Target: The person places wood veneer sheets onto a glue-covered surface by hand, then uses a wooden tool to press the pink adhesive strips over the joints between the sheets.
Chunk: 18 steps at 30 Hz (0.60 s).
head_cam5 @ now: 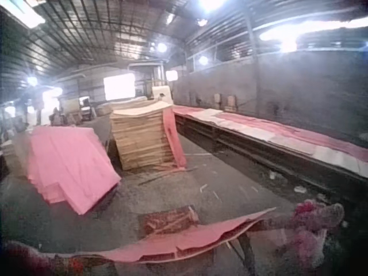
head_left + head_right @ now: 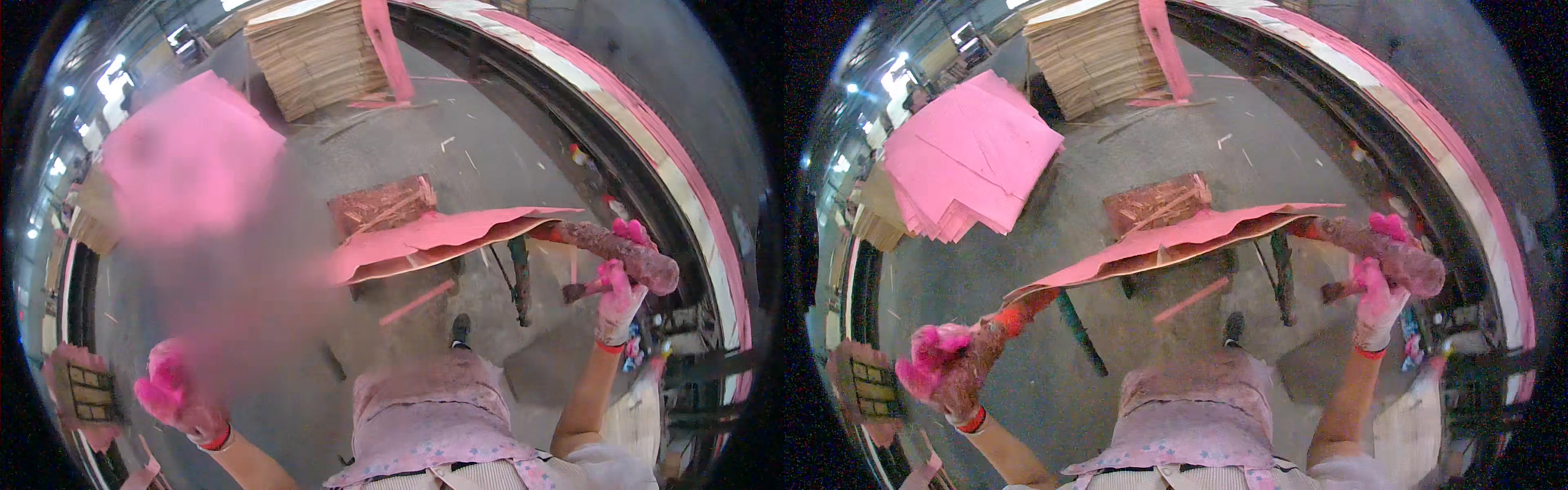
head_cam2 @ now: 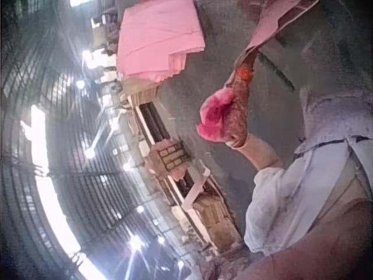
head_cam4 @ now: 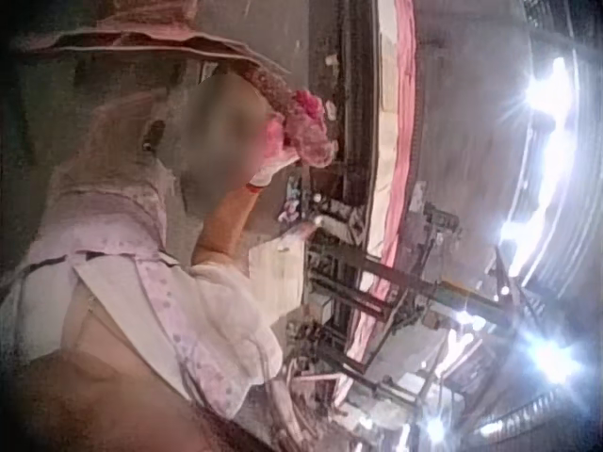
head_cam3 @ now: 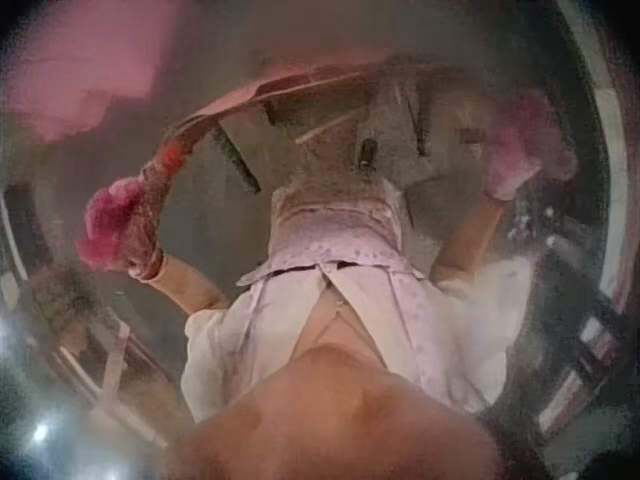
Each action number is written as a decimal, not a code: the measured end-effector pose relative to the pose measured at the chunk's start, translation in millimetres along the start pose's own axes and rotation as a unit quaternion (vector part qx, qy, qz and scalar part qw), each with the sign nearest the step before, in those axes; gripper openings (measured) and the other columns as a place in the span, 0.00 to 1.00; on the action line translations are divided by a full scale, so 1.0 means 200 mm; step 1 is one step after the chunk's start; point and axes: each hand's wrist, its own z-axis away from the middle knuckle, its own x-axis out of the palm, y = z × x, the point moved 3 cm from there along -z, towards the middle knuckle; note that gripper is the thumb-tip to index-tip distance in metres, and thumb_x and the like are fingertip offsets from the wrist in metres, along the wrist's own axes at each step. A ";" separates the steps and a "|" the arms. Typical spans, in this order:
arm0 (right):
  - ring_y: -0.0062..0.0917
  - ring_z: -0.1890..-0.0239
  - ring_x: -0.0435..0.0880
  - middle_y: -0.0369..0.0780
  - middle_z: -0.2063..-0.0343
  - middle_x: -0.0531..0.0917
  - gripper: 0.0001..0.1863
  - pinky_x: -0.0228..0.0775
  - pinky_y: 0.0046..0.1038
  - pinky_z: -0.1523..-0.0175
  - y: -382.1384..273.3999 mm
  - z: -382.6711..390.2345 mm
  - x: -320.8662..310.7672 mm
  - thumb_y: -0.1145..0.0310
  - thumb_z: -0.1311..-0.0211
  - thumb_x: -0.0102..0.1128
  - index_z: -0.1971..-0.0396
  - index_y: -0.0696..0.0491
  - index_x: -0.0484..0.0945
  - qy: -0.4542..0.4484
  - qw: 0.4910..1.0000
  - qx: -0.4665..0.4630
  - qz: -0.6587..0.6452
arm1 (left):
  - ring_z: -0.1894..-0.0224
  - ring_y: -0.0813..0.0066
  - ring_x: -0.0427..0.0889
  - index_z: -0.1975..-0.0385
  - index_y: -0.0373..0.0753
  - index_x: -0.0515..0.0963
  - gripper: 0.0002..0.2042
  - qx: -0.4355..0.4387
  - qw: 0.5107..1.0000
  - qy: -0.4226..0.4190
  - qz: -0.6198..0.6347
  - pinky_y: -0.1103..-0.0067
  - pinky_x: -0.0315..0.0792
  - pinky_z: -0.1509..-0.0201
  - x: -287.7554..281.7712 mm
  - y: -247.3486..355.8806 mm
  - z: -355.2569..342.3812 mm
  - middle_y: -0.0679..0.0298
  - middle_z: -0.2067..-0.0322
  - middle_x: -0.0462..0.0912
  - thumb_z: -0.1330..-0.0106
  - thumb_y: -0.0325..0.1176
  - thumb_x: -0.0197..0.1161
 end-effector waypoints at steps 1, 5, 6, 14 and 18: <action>0.27 0.48 0.75 0.47 0.43 0.71 0.33 0.71 0.22 0.55 -0.06 0.07 -0.05 0.71 0.48 0.60 0.40 0.57 0.62 0.003 1.000 0.002 0.006 | 0.65 0.60 0.75 0.53 0.34 0.72 0.36 -0.011 0.999 0.006 -0.040 0.66 0.70 0.57 0.01 0.00 0.08 0.54 0.60 0.78 0.44 0.65 0.52; 0.24 0.51 0.77 0.47 0.43 0.71 0.32 0.68 0.14 0.67 -0.29 0.32 -0.24 0.66 0.45 0.60 0.40 0.55 0.63 0.057 0.997 0.056 0.005 | 0.75 0.72 0.67 0.64 0.36 0.72 0.29 0.037 0.998 0.031 0.028 0.79 0.61 0.71 0.01 0.23 0.29 0.64 0.77 0.71 0.43 0.62 0.57; 0.24 0.51 0.77 0.47 0.43 0.71 0.32 0.68 0.14 0.67 -0.35 0.37 -0.27 0.66 0.45 0.60 0.40 0.55 0.63 0.049 0.998 0.044 -0.001 | 0.76 0.74 0.65 0.66 0.37 0.71 0.27 0.017 0.992 -0.110 0.060 0.78 0.59 0.73 0.06 0.27 0.34 0.66 0.78 0.69 0.42 0.60 0.57; 0.30 0.50 0.77 0.46 0.45 0.72 0.34 0.73 0.20 0.59 -0.69 0.71 -0.58 0.71 0.48 0.61 0.39 0.56 0.61 0.036 0.998 -0.025 0.052 | 0.80 0.77 0.54 0.77 0.43 0.67 0.22 0.105 0.992 -0.063 0.019 0.79 0.52 0.73 0.00 0.57 0.71 0.71 0.84 0.57 0.37 0.58 0.55; 0.32 0.51 0.77 0.44 0.50 0.76 0.32 0.72 0.29 0.50 -0.84 0.93 -0.70 0.70 0.50 0.64 0.43 0.57 0.66 0.014 0.986 -0.116 0.117 | 0.82 0.79 0.53 0.84 0.47 0.59 0.22 0.129 0.985 0.116 0.010 0.79 0.51 0.74 -0.25 0.75 0.88 0.74 0.85 0.54 0.35 0.52 0.54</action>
